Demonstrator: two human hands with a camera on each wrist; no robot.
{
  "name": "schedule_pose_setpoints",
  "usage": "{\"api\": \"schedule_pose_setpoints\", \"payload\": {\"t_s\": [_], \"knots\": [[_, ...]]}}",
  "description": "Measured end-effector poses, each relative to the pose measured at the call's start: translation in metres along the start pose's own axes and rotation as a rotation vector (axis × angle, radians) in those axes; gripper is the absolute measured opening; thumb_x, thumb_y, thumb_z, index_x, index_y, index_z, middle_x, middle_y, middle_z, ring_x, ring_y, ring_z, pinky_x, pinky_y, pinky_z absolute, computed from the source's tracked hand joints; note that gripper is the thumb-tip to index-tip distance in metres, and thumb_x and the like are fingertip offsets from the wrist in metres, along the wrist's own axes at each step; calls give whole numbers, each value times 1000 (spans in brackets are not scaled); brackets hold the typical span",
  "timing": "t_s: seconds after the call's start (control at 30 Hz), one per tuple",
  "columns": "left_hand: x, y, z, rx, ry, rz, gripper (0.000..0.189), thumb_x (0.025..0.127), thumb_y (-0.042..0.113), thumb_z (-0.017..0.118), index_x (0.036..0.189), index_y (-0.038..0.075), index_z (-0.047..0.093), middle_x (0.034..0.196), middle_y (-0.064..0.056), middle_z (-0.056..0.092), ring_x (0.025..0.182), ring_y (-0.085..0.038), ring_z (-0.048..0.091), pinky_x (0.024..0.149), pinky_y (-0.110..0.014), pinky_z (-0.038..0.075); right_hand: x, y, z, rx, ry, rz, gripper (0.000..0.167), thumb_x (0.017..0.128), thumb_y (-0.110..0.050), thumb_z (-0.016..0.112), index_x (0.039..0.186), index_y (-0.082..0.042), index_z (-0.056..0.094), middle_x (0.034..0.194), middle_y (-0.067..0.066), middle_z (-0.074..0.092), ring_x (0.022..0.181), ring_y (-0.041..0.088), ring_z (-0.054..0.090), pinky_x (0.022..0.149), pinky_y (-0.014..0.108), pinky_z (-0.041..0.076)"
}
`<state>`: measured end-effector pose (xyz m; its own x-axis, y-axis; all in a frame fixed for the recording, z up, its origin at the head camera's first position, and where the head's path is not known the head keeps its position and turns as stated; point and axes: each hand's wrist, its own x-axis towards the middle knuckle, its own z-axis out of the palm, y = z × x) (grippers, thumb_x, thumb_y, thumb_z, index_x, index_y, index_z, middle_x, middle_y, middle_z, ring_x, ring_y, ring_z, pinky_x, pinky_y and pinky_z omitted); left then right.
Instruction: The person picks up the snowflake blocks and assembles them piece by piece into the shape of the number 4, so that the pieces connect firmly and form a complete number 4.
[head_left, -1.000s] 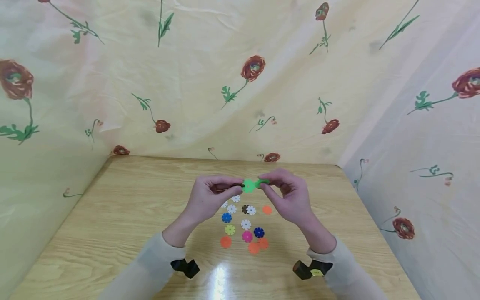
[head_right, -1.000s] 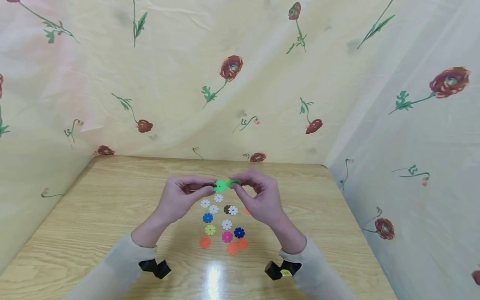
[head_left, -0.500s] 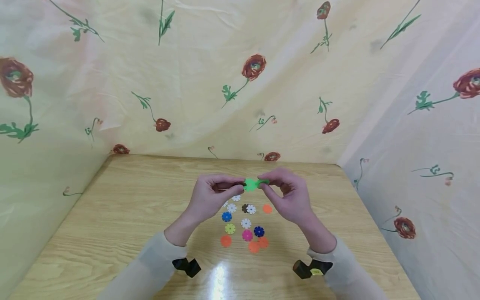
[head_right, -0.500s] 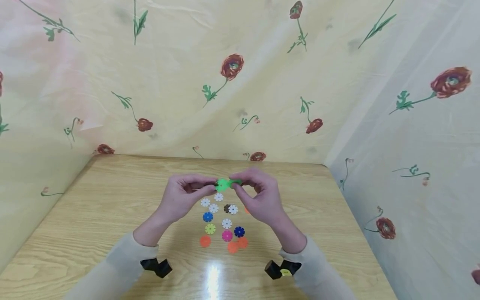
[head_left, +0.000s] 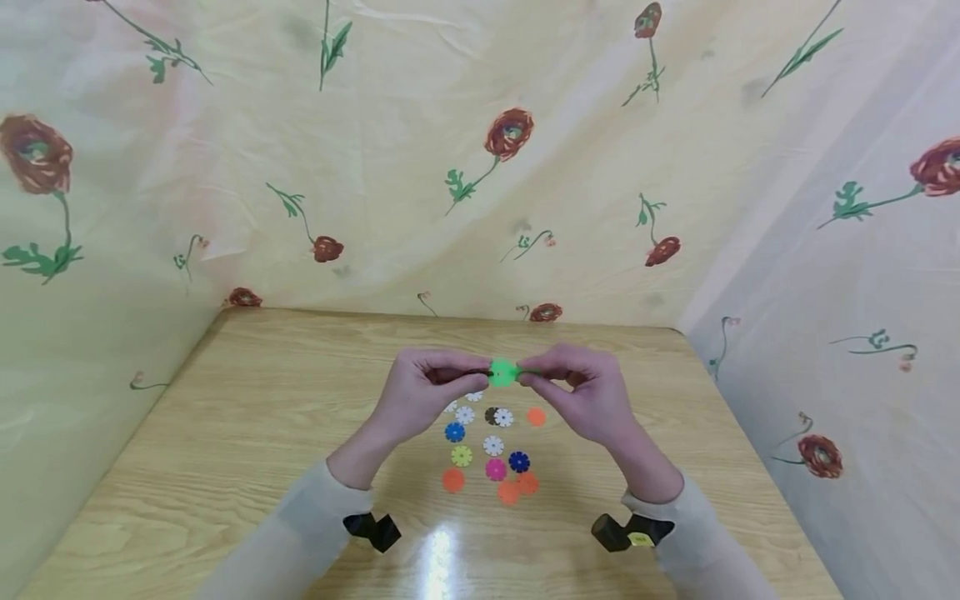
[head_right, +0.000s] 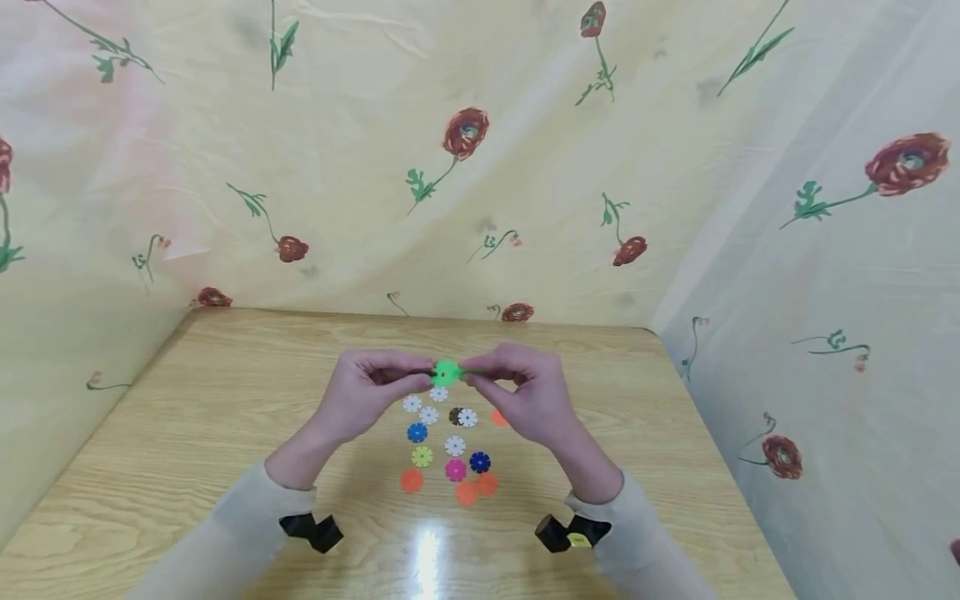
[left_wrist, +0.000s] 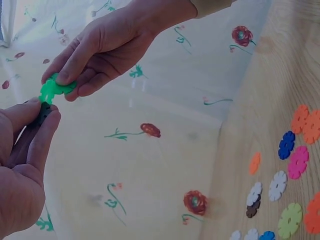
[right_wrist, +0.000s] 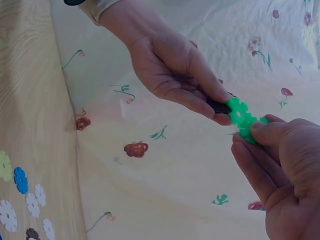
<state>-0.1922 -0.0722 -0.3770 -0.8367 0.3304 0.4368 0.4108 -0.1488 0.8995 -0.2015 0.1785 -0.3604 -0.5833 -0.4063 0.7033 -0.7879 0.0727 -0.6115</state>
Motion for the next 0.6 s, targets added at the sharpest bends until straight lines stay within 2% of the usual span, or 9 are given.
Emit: {"api": "schedule_pose_setpoints", "payload": {"t_s": [0.13, 0.27, 0.5, 0.6], "knots": [[0, 2, -2, 7, -26, -10, 19, 94, -4, 76, 113, -9, 78, 113, -27, 78, 98, -25, 82, 84, -35, 67, 1, -2, -2, -19, -34, 8, 30, 80, 25, 77, 99, 2, 81, 90, 18, 79, 84, 5, 76, 68, 20, 64], [0, 5, -1, 23, -23, -2, 19, 94, -4, 77, 111, -9, 79, 112, -27, 79, 99, -32, 81, 84, -35, 67, 3, -3, -3, -55, -51, -11, 29, 80, 24, 78, 98, 2, 82, 89, 18, 80, 78, 8, 76, 63, 19, 62], [0, 6, 2, 18, -17, 6, 17, 93, -8, 76, 109, -11, 78, 113, -29, 77, 96, -16, 81, 85, -36, 66, 7, -4, -8, -69, -84, 11, 32, 79, 24, 78, 101, 1, 82, 92, 16, 81, 83, 5, 76, 72, 21, 65], [0, 5, 4, 52, 4, 13, 15, 92, -8, 76, 107, -9, 79, 112, -28, 77, 97, -11, 80, 85, -35, 66, 8, -4, -7, -73, -89, 11, 34, 80, 24, 77, 106, 2, 81, 95, 15, 80, 87, 6, 76, 77, 22, 65]]}}
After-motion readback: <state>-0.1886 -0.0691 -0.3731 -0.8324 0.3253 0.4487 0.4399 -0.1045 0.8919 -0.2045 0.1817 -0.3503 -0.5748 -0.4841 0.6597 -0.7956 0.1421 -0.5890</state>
